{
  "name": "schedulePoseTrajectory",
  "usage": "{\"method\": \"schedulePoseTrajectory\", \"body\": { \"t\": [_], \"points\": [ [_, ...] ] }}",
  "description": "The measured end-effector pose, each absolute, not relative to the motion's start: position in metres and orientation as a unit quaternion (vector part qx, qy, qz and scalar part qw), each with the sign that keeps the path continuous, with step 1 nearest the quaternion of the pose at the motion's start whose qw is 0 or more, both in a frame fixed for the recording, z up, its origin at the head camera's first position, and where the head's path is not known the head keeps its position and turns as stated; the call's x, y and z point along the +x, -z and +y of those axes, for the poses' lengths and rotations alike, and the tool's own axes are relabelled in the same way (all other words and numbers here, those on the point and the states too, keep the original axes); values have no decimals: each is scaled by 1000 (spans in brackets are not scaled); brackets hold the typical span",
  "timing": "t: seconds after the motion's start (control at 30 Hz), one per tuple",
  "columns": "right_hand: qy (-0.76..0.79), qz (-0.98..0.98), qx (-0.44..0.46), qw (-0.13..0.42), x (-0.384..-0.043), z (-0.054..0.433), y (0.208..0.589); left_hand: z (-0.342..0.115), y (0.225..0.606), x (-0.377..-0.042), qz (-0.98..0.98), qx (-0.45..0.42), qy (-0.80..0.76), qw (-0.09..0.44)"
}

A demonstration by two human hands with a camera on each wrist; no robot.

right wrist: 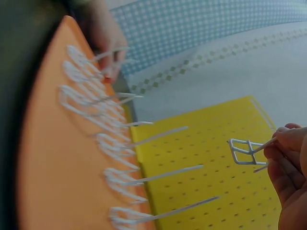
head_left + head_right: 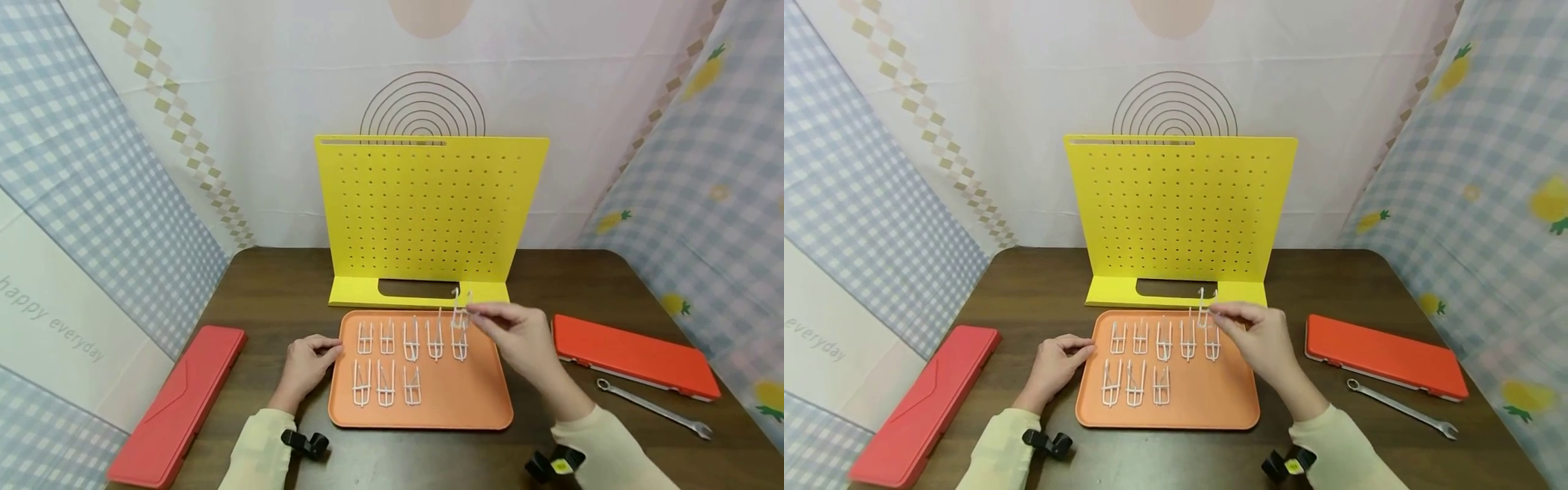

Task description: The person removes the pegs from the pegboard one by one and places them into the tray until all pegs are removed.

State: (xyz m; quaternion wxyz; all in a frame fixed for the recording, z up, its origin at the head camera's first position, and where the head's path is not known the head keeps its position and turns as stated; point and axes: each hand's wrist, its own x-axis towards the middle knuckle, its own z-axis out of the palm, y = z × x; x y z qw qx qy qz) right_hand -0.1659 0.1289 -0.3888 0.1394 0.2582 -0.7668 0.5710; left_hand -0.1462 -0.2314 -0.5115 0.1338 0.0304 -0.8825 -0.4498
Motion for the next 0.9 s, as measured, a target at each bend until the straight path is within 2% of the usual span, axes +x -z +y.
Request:
{"method": "schedulePoseTrajectory", "body": {
  "t": [0.17, 0.37, 0.63, 0.9],
  "points": [
    [-574, -777, 239, 96, -137, 124, 396, -233, 510, -146, -885, 30, 445, 133],
    [-586, -780, 219, 38, -130, 121, 423, -232, 510, -146, -885, 31, 447, 131],
    [-593, -772, 229, 26, -137, 121, 475, -233, 511, -146, -884, 32, 449, 129],
    [-584, -779, 226, 6, -134, 114, 477, -233, 510, -147, -883, 30, 450, 128]
  ]
}}
